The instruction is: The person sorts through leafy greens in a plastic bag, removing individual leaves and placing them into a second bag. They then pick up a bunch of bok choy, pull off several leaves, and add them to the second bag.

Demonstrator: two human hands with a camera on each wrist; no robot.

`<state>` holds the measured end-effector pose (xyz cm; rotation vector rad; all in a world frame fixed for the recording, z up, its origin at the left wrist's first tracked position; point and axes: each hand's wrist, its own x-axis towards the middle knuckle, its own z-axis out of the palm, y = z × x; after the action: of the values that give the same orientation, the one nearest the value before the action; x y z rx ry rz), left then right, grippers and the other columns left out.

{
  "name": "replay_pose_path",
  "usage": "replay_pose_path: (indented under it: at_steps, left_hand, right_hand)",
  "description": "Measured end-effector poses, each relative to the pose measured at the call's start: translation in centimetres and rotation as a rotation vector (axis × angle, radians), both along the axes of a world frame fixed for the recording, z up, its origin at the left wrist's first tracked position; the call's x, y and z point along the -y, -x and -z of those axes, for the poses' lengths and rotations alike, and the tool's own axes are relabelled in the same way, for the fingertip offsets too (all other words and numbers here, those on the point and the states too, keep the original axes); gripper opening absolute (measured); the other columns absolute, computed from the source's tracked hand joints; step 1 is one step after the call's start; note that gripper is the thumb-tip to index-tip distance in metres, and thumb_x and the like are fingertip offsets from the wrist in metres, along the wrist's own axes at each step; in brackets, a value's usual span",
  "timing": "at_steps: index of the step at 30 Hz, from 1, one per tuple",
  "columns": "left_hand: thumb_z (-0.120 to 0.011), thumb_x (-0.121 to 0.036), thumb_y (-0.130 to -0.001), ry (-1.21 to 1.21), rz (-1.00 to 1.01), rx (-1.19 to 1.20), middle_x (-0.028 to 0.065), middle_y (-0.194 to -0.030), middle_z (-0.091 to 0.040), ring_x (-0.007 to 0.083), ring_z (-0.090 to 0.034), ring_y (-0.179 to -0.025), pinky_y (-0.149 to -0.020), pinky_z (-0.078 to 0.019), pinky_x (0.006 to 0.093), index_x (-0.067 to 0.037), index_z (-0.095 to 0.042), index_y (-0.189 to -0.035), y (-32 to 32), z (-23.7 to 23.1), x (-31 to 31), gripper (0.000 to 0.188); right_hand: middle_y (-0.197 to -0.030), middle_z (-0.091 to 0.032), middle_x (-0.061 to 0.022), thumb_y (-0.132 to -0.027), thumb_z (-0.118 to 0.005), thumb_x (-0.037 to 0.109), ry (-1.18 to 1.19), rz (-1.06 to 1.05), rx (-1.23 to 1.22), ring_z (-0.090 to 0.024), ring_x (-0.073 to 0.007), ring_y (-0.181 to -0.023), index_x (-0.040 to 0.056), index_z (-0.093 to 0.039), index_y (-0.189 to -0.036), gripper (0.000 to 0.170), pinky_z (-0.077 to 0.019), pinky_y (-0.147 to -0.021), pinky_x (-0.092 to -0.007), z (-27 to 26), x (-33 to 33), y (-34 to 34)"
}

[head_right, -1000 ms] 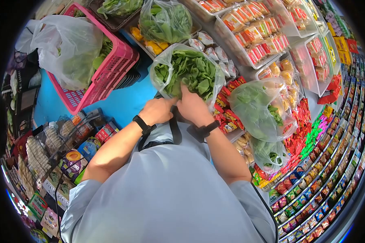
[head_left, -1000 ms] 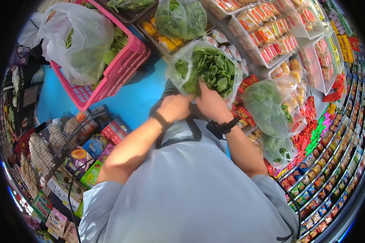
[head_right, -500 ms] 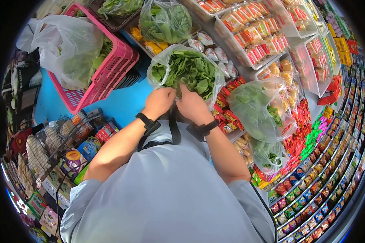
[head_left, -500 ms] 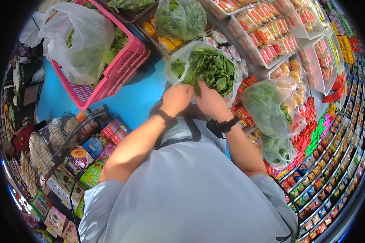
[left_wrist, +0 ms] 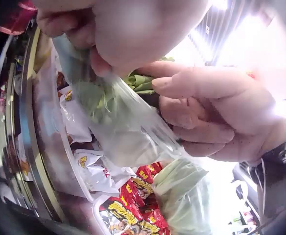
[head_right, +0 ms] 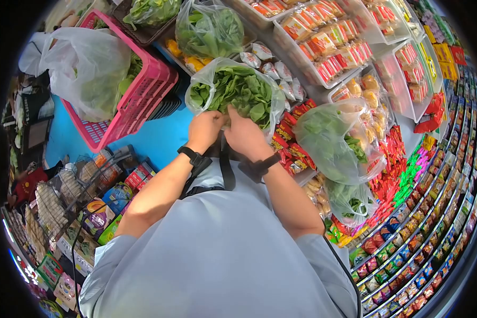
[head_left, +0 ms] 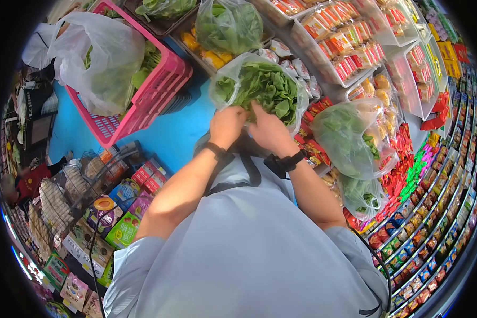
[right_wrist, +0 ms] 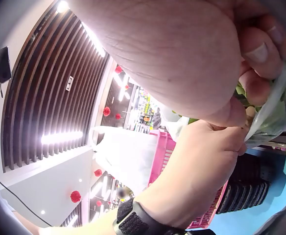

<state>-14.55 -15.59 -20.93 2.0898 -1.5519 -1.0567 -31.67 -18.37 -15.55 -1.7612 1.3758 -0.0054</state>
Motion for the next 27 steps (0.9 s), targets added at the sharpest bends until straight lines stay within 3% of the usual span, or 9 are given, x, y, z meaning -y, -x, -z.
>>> replay_pose_path:
  at_steps: [3,7,15,18,21,22,23,25,27]
  left_hand:
    - [-0.078,-0.034,-0.101,0.080,-0.040,-0.053,0.0226,-0.092,-0.080,0.0438,-0.076,-0.085,-0.075,-0.0586,0.0482,-0.006,-0.084,-0.104,-0.7,0.7,-0.6,0.029]
    - [-0.079,-0.030,-0.102,0.105,-0.076,-0.083,0.0205,-0.086,-0.079,0.0356,-0.076,-0.076,-0.071,-0.0571,0.0445,-0.003,-0.083,-0.106,-1.4,-0.1,-1.0,0.027]
    - [-0.081,-0.029,-0.103,0.126,-0.054,-0.120,0.0116,-0.074,-0.072,0.0195,-0.065,-0.062,-0.062,-0.0506,0.0371,-0.001,-0.081,-0.105,-2.5,-1.9,-0.9,0.028]
    - [-0.080,-0.025,-0.106,0.015,-0.064,-0.251,0.0016,-0.072,-0.069,0.0109,-0.059,-0.066,-0.065,-0.0487,0.0314,0.001,-0.081,-0.104,-3.3,-2.7,-1.5,0.026]
    - [-0.078,-0.022,-0.109,-0.122,-0.163,-0.505,-0.0060,-0.081,-0.069,0.0045,-0.057,-0.076,-0.069,-0.0475,0.0269,0.001,-0.080,-0.105,-4.2,-4.2,-2.3,0.024]
    - [-0.076,-0.020,-0.111,-0.058,-0.186,-0.634,-0.0084,-0.090,-0.068,0.0024,-0.055,-0.082,-0.071,-0.0456,0.0251,0.001,-0.080,-0.107,-4.6,-4.0,-3.1,0.021]
    - [-0.076,-0.021,-0.112,-0.018,-0.122,-0.562,-0.0084,-0.090,-0.067,0.0017,-0.052,-0.080,-0.069,-0.0433,0.0232,-0.002,-0.080,-0.109,-5.2,-5.3,-2.6,0.020]
    - [-0.076,-0.024,-0.112,-0.107,-0.213,-0.638,-0.0085,-0.087,-0.065,0.0025,-0.051,-0.076,-0.068,-0.0424,0.0226,-0.004,-0.080,-0.114,-6.5,-9.3,-1.4,0.020]
    - [-0.076,-0.028,-0.112,-0.077,-0.282,-0.782,-0.0079,-0.084,-0.065,0.0035,-0.054,-0.073,-0.067,-0.0430,0.0231,-0.006,-0.080,-0.120,-9.5,-10.2,0.4,0.024]
  right_hand:
    - [-0.103,-0.077,-0.0362,-0.099,-0.064,0.019,-0.007,0.004,-0.006,-0.075,-0.0553,-0.098,0.0004,-0.043,-0.168,0.074,-0.0588,-0.091,-0.0629,-0.4,0.2,-0.1]
    - [-0.107,-0.075,-0.0403,-0.097,-0.064,0.019,-0.028,0.011,-0.007,-0.074,-0.0556,-0.104,-0.0013,-0.040,-0.171,0.080,-0.0569,-0.098,-0.0608,-0.3,0.4,-0.2]
    - [-0.112,-0.076,-0.0378,-0.099,-0.064,0.023,-0.045,0.002,-0.012,-0.074,-0.0550,-0.107,-0.0007,-0.044,-0.169,0.076,-0.0573,-0.099,-0.0599,-0.9,0.6,0.0]
    - [-0.113,-0.076,-0.0373,-0.100,-0.065,0.024,-0.059,0.005,-0.003,-0.074,-0.0552,-0.107,-0.0004,-0.045,-0.168,0.075,-0.0574,-0.098,-0.0603,-1.3,0.4,0.3]
    - [-0.113,-0.076,-0.0376,-0.100,-0.065,0.024,-0.048,0.007,0.033,-0.073,-0.0554,-0.106,0.0008,-0.046,-0.167,0.074,-0.0573,-0.097,-0.0607,-0.5,-0.6,0.9]
    - [-0.113,-0.075,-0.0377,-0.100,-0.065,0.024,-0.022,0.000,0.063,-0.073,-0.0555,-0.106,0.0014,-0.046,-0.167,0.073,-0.0573,-0.096,-0.0608,-0.3,-0.3,0.7]
    - [-0.111,-0.075,-0.0378,-0.101,-0.065,0.024,-0.056,0.004,0.044,-0.072,-0.0559,-0.107,0.0020,-0.046,-0.168,0.073,-0.0569,-0.097,-0.0609,-0.7,-0.2,0.5]
    - [-0.110,-0.075,-0.0380,-0.101,-0.066,0.024,-0.076,0.000,0.032,-0.072,-0.0560,-0.107,0.0019,-0.044,-0.168,0.074,-0.0563,-0.097,-0.0611,-1.4,-0.1,0.3]
    - [-0.109,-0.075,-0.0383,-0.101,-0.067,0.023,-0.077,-0.003,0.018,-0.072,-0.0560,-0.107,0.0014,-0.043,-0.168,0.074,-0.0561,-0.098,-0.0613,-1.0,0.0,0.2]
